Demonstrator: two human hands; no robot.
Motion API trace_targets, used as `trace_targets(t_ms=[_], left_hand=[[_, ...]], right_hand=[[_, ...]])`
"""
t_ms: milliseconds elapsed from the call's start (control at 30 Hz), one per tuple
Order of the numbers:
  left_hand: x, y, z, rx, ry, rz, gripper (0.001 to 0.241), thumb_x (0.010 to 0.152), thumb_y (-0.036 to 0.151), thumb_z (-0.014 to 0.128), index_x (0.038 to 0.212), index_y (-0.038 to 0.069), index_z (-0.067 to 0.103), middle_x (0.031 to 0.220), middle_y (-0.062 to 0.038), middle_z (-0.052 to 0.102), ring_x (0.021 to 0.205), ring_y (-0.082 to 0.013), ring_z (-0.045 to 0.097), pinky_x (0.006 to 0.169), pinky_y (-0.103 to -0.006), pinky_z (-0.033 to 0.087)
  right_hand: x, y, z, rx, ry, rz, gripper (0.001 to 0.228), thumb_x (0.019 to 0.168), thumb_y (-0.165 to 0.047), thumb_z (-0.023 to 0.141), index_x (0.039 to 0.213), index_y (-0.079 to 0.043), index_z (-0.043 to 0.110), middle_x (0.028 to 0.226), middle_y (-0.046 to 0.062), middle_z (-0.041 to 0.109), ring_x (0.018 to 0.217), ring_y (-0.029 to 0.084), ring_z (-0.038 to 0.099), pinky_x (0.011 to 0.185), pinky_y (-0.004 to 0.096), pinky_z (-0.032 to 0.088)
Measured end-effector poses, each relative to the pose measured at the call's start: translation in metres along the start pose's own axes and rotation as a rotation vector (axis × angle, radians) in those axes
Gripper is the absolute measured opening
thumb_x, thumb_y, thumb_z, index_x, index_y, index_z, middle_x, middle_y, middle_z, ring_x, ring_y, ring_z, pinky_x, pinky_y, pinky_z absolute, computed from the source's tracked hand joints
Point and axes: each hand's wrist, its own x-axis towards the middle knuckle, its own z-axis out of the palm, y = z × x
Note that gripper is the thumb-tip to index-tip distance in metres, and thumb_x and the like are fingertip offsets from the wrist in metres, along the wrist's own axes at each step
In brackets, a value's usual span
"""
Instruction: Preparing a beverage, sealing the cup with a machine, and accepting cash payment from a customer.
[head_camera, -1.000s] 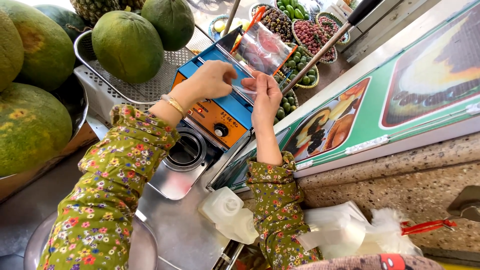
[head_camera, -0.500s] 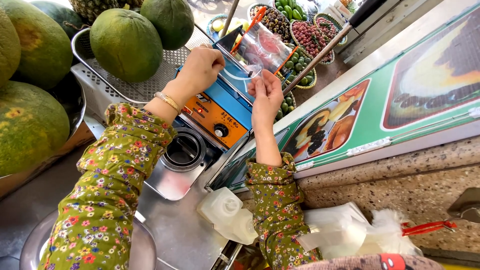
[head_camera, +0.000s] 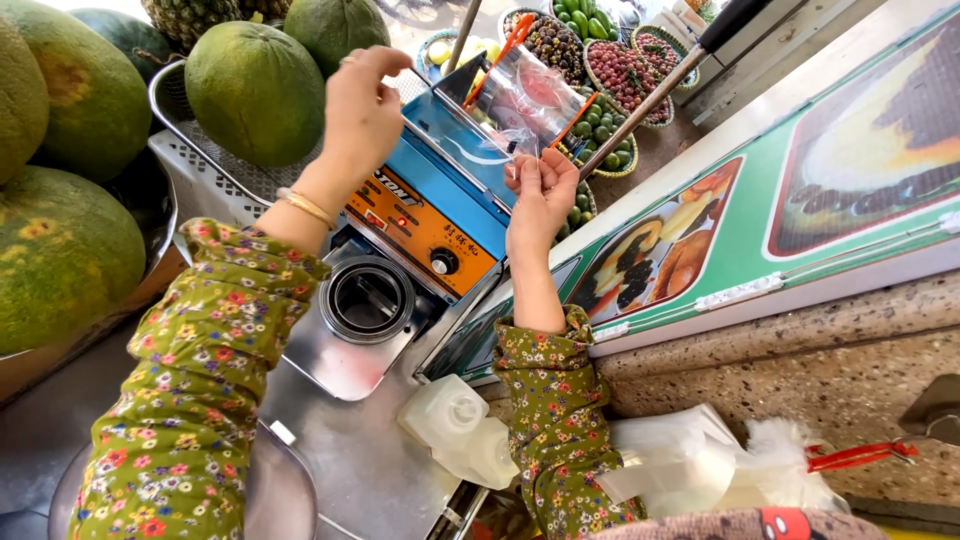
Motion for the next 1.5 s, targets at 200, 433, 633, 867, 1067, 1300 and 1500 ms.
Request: trace_targets(t_ms=[200, 433, 633, 867, 1067, 1300, 1500], left_hand=[[-0.012, -0.03, -0.005, 0.041, -0.119, -0.111, 0.025, 0.087, 0.003, 0.073, 0.112, 0.005, 0.074, 0.106, -0.013, 0.072, 0.086, -0.0214, 0.069, 0.081, -0.0347, 0.055], [0.001, -0.041, 0.03, -0.347, -0.216, -0.311, 0.016, 0.089, 0.012, 0.077, 0.102, 0.004, 0.074, 0.093, -0.006, 0.076, 0.083, -0.009, 0.069, 0.078, -0.0248, 0.057], [0.002, -0.032, 0.034, -0.337, -0.112, -0.395, 0.02, 0.093, 0.001, 0.062, 0.113, 0.001, 0.063, 0.105, -0.012, 0.074, 0.091, -0.0162, 0.07, 0.083, -0.0282, 0.057], [-0.068, 0.058, 0.049, 0.175, -0.176, 0.368, 0.051, 0.089, 0.018, 0.069, 0.136, 0.003, 0.054, 0.137, -0.021, 0.058, 0.13, -0.0388, 0.052, 0.111, -0.0504, 0.036], [-0.092, 0.063, 0.068, 0.311, -0.306, 0.327, 0.06, 0.099, 0.04, 0.054, 0.141, -0.003, 0.054, 0.148, -0.026, 0.052, 0.134, -0.0391, 0.047, 0.11, -0.0503, 0.034], [-0.082, 0.072, 0.058, 0.423, -0.561, 0.245, 0.036, 0.094, 0.032, 0.051, 0.116, 0.011, 0.069, 0.13, -0.013, 0.064, 0.136, -0.035, 0.049, 0.108, -0.0516, 0.034], [-0.087, 0.062, 0.064, 0.387, -0.397, 0.309, 0.035, 0.098, 0.038, 0.051, 0.116, 0.014, 0.069, 0.136, -0.021, 0.061, 0.132, -0.0372, 0.048, 0.106, -0.0501, 0.034]], right_hand=[[0.003, 0.007, -0.003, 0.036, -0.008, -0.015, 0.015, 0.103, -0.003, 0.056, 0.111, -0.003, 0.044, 0.095, 0.013, 0.068, 0.08, 0.018, 0.068, 0.074, 0.031, 0.059], [0.007, 0.019, -0.013, 0.064, -0.077, -0.055, 0.005, 0.106, 0.001, 0.055, 0.103, -0.001, 0.052, 0.094, 0.01, 0.066, 0.079, 0.016, 0.064, 0.072, 0.029, 0.054], [0.002, 0.005, -0.003, -0.106, -0.015, -0.005, 0.012, 0.101, -0.001, 0.057, 0.107, 0.0, 0.068, 0.091, 0.006, 0.069, 0.076, 0.012, 0.063, 0.07, 0.027, 0.053], [0.002, -0.006, 0.0, -0.031, -0.077, 0.073, 0.018, 0.098, -0.009, 0.06, 0.105, 0.002, 0.072, 0.091, 0.005, 0.072, 0.077, 0.012, 0.067, 0.069, 0.026, 0.054], [-0.011, -0.013, 0.008, -0.287, -0.018, -0.046, 0.021, 0.102, -0.017, 0.062, 0.11, 0.0, 0.072, 0.104, 0.011, 0.068, 0.093, 0.019, 0.065, 0.084, 0.031, 0.052], [0.019, -0.012, 0.063, -0.867, -0.055, -0.446, 0.037, 0.089, -0.009, 0.065, 0.126, -0.007, 0.067, 0.128, 0.014, 0.063, 0.123, 0.032, 0.056, 0.107, 0.041, 0.043], [0.1, -0.03, 0.069, -1.491, 0.02, -0.199, 0.035, 0.088, -0.023, 0.068, 0.122, -0.016, 0.073, 0.139, 0.016, 0.055, 0.128, 0.037, 0.051, 0.106, 0.05, 0.04]])
